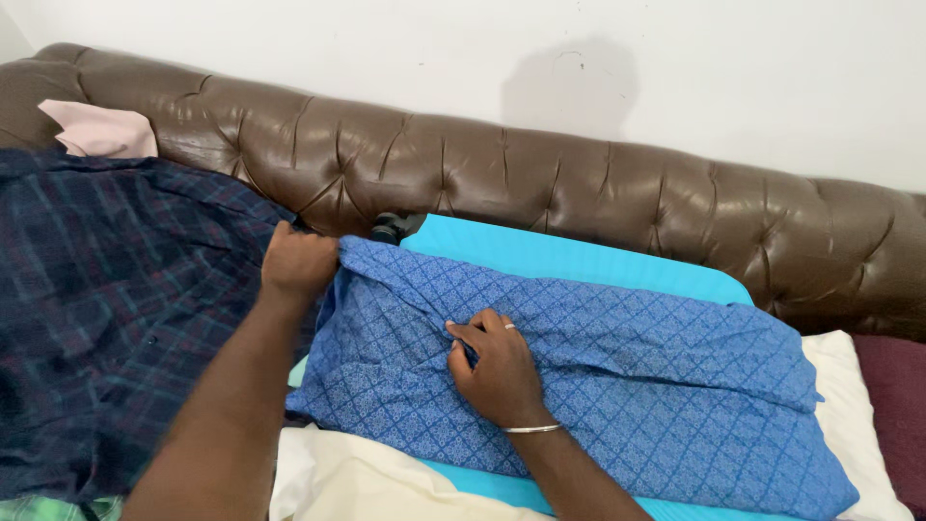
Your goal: The person folds a blue patterned shirt on top of a light blue suitcase, smoothing and buttoning it before placing it aside. They then pick up a dark plaid shirt, button it, and fold it on the suitcase.
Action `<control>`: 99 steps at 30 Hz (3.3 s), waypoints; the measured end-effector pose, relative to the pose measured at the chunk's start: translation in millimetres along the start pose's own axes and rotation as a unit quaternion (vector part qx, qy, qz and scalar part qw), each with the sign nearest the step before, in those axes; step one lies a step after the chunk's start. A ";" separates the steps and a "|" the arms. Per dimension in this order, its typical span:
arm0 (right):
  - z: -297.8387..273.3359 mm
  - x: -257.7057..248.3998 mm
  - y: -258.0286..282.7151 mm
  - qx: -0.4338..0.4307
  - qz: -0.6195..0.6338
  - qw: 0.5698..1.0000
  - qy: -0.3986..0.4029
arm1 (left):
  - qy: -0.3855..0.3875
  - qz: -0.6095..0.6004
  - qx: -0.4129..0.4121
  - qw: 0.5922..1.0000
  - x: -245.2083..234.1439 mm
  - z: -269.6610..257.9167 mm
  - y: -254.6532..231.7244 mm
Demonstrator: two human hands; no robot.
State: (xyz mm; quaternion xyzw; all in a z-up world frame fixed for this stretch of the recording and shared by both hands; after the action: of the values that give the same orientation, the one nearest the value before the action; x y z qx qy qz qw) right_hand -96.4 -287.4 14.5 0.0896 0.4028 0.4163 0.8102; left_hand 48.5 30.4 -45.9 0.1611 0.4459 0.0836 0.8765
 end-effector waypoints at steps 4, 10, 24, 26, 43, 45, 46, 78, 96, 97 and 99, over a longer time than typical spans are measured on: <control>0.3 -1.9 1.9 0.011 0.013 1.000 0.003 | 0.098 0.001 -0.119 0.988 18.1 -3.9 3.1; -0.8 -2.7 -1.4 0.037 0.032 0.999 0.007 | -0.030 -0.103 -0.203 0.973 -84.8 23.0 -21.7; 5.1 -80.6 -122.5 0.069 -0.082 0.994 -0.015 | -0.088 -0.242 -0.105 0.961 -143.7 -14.9 -195.9; -14.0 -118.9 -153.6 0.106 -0.268 0.957 0.038 | -0.084 -0.229 -0.102 0.964 -149.5 -15.0 -196.7; -146.7 -263.9 -309.6 0.648 0.108 0.745 -0.116 | 0.141 -0.200 -0.093 0.965 -111.2 23.3 -200.6; -145.9 -261.0 -311.1 0.661 0.102 0.734 -0.120 | 0.210 -0.160 -0.118 0.957 -133.4 37.3 -218.3; -142.3 -262.8 -312.9 0.664 0.100 0.731 -0.121 | 0.150 -0.190 -0.071 0.968 -154.9 44.7 -242.0; -40.5 -233.2 -131.6 0.192 -0.093 0.975 -0.058 | 0.091 -0.829 -0.417 0.361 -207.5 5.6 -424.8; -79.7 -225.1 -152.7 0.204 -0.037 0.978 0.027 | 0.063 -0.647 -0.247 0.718 -196.9 64.2 -415.2; -82.6 -217.6 -144.2 0.189 -0.042 0.981 0.016 | 0.083 -0.619 -0.248 0.740 -200.4 65.3 -409.2; -85.2 -212.9 -140.7 0.212 -0.095 0.972 0.041 | 0.074 -0.577 -0.245 0.775 -214.6 60.9 -397.2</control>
State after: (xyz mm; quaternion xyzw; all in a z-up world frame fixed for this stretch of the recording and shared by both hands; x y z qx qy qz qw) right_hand -143.6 -552.2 13.8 0.2032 0.5211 0.2457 0.7917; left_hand -27.4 -415.6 7.8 -0.3536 0.4832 -0.3201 0.7342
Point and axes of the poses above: each hand's wrist, its own z-axis towards the middle knuckle, its own x-axis out of the palm, y = z × x, the point moved 4 cm from there along z, towards the middle knuckle, and after that the axes turned 11 degrees about -y, right-handed, at the moved point
